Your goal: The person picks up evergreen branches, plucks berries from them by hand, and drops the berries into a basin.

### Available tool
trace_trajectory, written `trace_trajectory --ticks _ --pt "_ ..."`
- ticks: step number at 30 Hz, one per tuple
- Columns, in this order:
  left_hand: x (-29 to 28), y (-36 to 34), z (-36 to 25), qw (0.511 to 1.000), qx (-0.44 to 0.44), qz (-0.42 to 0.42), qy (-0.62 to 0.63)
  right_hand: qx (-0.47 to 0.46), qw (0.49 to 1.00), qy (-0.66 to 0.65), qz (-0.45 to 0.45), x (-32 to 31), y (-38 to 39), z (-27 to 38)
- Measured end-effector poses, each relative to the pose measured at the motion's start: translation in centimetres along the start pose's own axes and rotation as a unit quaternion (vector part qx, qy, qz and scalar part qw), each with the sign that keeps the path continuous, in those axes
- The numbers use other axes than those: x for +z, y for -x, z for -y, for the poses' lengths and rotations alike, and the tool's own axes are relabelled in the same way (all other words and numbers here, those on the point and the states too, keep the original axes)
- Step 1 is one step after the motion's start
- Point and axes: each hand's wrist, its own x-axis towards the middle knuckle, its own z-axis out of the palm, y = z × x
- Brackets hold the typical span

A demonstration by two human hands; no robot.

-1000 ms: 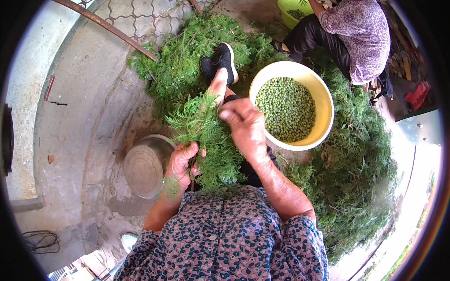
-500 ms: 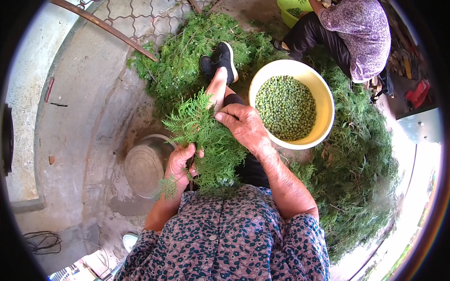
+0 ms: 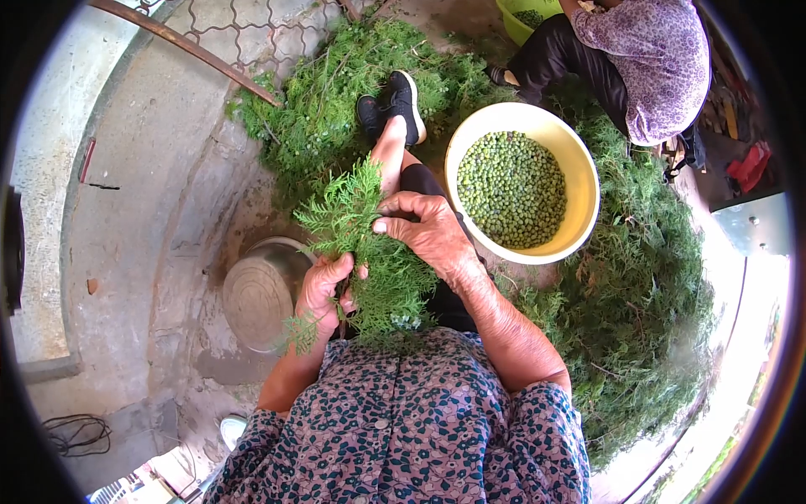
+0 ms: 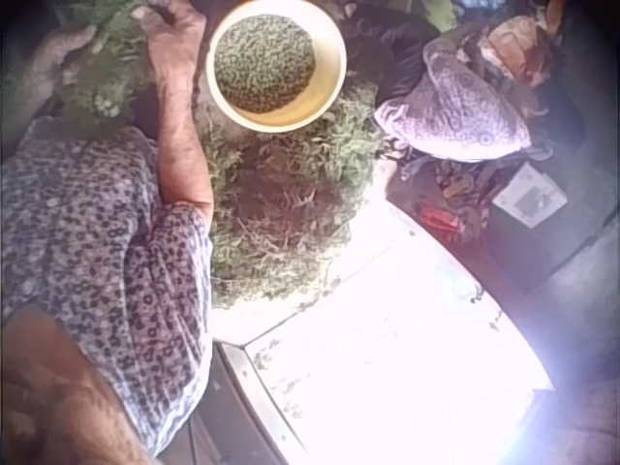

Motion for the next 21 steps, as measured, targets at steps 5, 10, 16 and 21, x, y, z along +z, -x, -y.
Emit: trace_trajectory --ticks 5,10,16,21 --pt "-0.3 0.1 -0.2 0.999 -0.008 -0.033 0.000 0.044 0.984 -0.138 -0.101 0.3 0.4 1.2" --pt "-1.9 0.1 -0.3 0.997 0.015 -0.050 0.060 0.044 0.934 -0.296 -0.197 -3.5 -0.4 0.0" --pt "-2.4 -0.5 -1.2 0.991 0.063 -0.076 0.095 0.008 0.860 -0.382 -0.338 -12.3 0.5 -4.3" --pt "-2.6 -1.8 -1.2 0.977 0.057 -0.004 0.207 0.046 0.825 -0.290 -0.482 -16.3 2.3 -5.8"
